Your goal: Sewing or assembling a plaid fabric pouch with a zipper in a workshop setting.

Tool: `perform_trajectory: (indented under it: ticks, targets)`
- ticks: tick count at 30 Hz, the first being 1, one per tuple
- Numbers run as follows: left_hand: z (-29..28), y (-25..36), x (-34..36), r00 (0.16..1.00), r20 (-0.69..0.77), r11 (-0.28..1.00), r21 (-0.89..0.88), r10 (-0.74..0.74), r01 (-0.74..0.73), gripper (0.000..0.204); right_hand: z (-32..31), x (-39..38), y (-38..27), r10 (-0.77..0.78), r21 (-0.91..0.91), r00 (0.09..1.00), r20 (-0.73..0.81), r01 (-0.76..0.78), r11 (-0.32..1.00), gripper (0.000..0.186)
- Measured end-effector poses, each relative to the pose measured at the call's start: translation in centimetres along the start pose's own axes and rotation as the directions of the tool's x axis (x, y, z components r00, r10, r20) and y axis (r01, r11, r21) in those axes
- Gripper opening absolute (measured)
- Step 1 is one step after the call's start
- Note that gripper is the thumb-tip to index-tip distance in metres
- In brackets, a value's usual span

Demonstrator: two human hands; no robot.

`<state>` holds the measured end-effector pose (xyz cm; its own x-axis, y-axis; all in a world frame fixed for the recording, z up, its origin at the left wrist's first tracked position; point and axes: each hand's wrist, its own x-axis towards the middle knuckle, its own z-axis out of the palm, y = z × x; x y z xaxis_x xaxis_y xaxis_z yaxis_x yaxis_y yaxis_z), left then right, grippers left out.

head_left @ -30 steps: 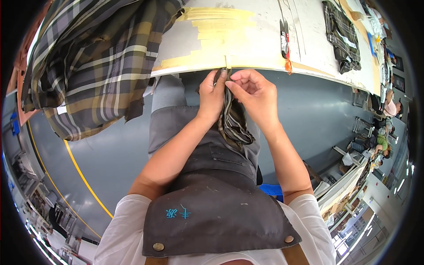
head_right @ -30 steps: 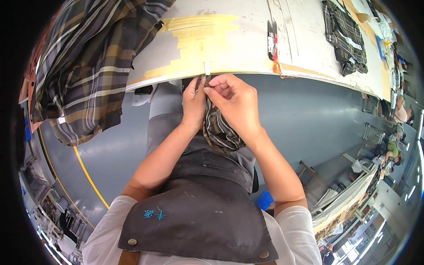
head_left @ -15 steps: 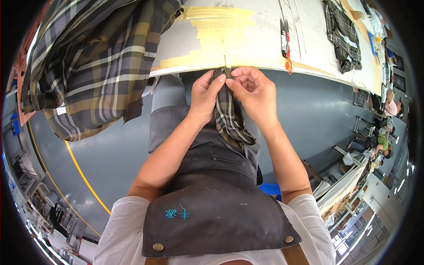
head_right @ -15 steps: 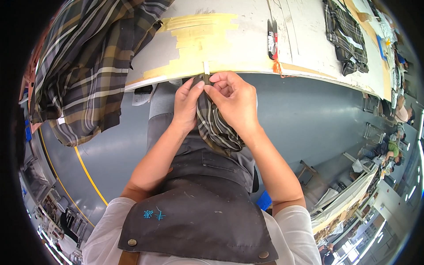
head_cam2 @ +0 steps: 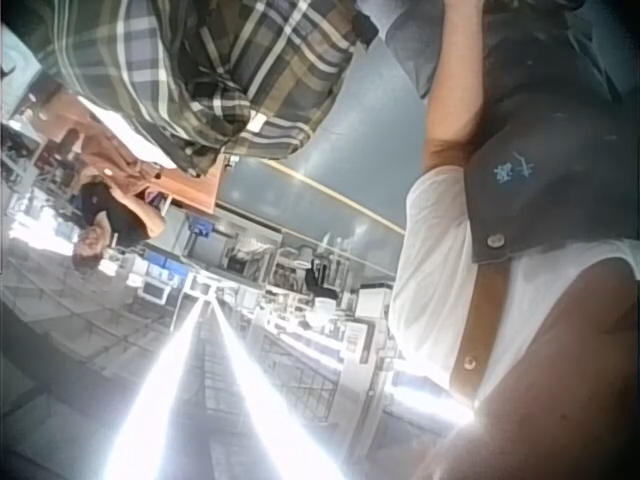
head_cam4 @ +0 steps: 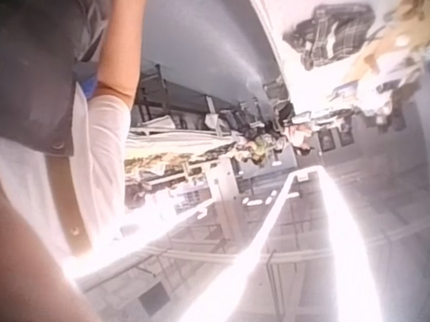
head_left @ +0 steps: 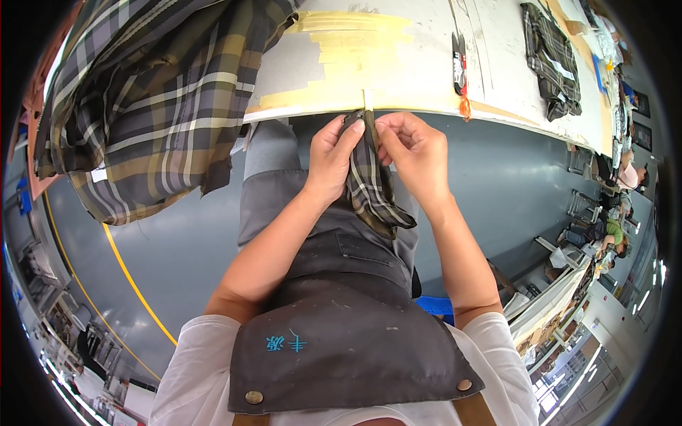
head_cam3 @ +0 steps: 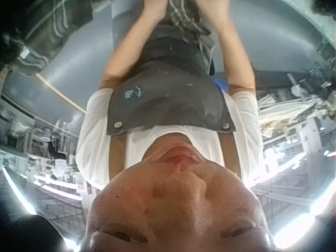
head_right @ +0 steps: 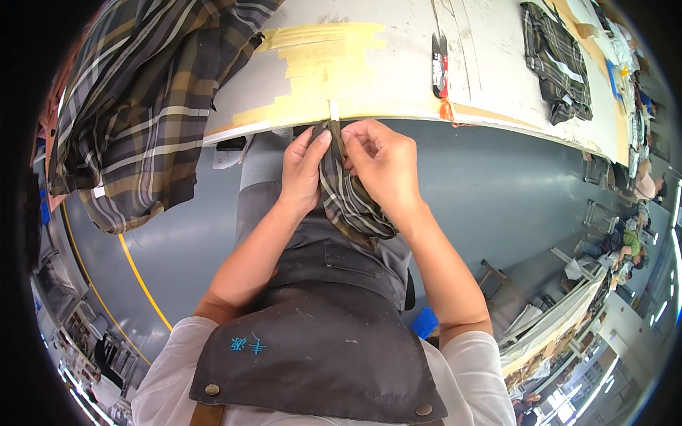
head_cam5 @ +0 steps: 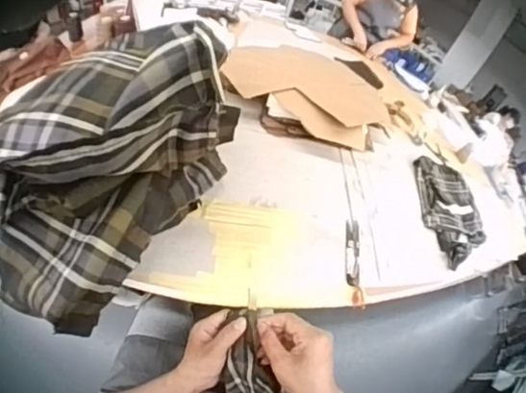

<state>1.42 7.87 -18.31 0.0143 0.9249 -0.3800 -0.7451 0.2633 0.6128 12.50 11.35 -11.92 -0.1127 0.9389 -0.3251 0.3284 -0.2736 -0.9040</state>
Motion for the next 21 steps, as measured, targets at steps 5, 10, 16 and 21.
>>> perform_trajectory:
  ticks: [5, 10, 16, 21]
  targets:
    - [-0.2, -0.3, 0.1, 0.997, -0.024, 0.996, 0.057, 0.068, -0.067, 0.015, 0.2, 0.0, 0.1, -0.145, -0.169, 0.989, -0.031, 0.138, 0.976, 0.009]
    - [-0.4, -0.5, 0.2, 0.998, -0.006, 0.995, 0.082, 0.065, -0.065, 0.016, 0.3, 0.1, 0.5, -0.023, 0.052, 1.0, -0.002, 0.023, 0.998, 0.011]
    - [-0.9, -0.7, 0.4, 0.998, 0.049, 0.999, 0.016, 0.028, -0.029, 0.02, 0.8, 0.7, 0.2, -0.03, -0.062, 0.997, -0.068, 0.026, 0.998, 0.015]
    - [-0.9, -0.5, 0.6, 0.997, 0.076, 0.999, -0.032, -0.017, 0.019, 0.027, 1.4, 0.2, 0.8, -0.084, -0.05, 0.989, -0.121, 0.078, 0.996, 0.014]
